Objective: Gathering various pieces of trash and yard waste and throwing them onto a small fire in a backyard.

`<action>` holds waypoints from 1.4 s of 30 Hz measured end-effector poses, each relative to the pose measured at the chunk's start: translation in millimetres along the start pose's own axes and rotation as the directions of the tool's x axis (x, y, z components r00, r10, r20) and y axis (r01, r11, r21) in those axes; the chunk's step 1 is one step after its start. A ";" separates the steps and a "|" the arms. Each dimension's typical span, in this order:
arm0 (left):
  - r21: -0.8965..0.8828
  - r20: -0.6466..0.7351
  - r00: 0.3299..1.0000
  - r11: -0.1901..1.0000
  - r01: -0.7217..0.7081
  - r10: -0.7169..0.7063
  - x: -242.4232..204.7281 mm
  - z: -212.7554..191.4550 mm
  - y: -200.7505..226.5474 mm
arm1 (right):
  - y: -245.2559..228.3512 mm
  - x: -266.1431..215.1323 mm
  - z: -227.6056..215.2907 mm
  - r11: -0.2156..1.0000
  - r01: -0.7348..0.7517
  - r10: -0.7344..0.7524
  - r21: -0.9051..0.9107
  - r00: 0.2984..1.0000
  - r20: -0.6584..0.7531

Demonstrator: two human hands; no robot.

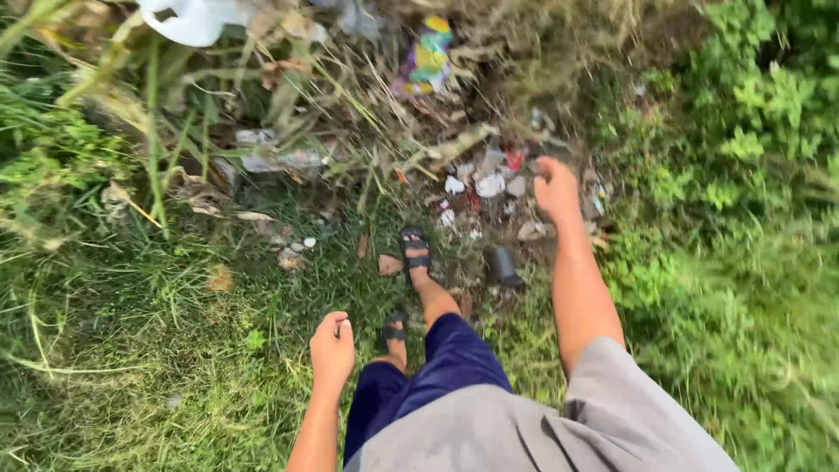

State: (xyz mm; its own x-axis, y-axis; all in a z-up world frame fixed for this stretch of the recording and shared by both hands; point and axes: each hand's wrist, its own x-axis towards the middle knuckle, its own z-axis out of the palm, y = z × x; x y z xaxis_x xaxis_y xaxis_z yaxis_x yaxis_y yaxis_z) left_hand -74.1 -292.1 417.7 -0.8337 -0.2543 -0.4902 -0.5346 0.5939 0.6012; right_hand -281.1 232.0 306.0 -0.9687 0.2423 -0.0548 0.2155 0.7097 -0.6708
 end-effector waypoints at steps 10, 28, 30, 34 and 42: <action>0.006 0.265 0.944 0.978 -0.208 0.199 -14.9 72.0 -43.0 | 201.4 -383.4 -27.6 0.716 -0.671 0.674 -0.191 0.736 -0.059; -0.090 0.341 0.938 0.995 -0.038 0.067 -14.0 398.6 -264.8 | 418.5 -343.5 312.2 -0.097 -0.771 0.923 0.629 0.168 0.347; -0.069 0.362 0.931 0.997 -0.020 0.043 -10.0 406.3 -280.7 | 447.7 -327.7 342.5 -0.139 -0.726 0.923 0.673 0.151 0.354; -0.012 0.405 0.911 0.996 0.086 -0.074 -8.8 392.5 -289.9 | 442.7 -312.6 357.4 0.057 -0.687 0.965 0.725 0.225 0.137; -0.100 0.214 0.971 0.986 0.133 -0.110 -39.2 286.2 -242.2 | 250.3 -272.4 214.9 -0.332 -0.183 0.686 0.925 0.626 0.371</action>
State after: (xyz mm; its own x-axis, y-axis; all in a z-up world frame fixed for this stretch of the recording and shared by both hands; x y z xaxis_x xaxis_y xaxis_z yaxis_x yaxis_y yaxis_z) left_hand 127.6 -207.6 110.7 -0.7211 -0.1484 -0.6768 -0.6521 0.4755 0.5905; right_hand 10.2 201.4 -5.9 -0.5046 0.3934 -0.7685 -0.0083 -0.8923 -0.4513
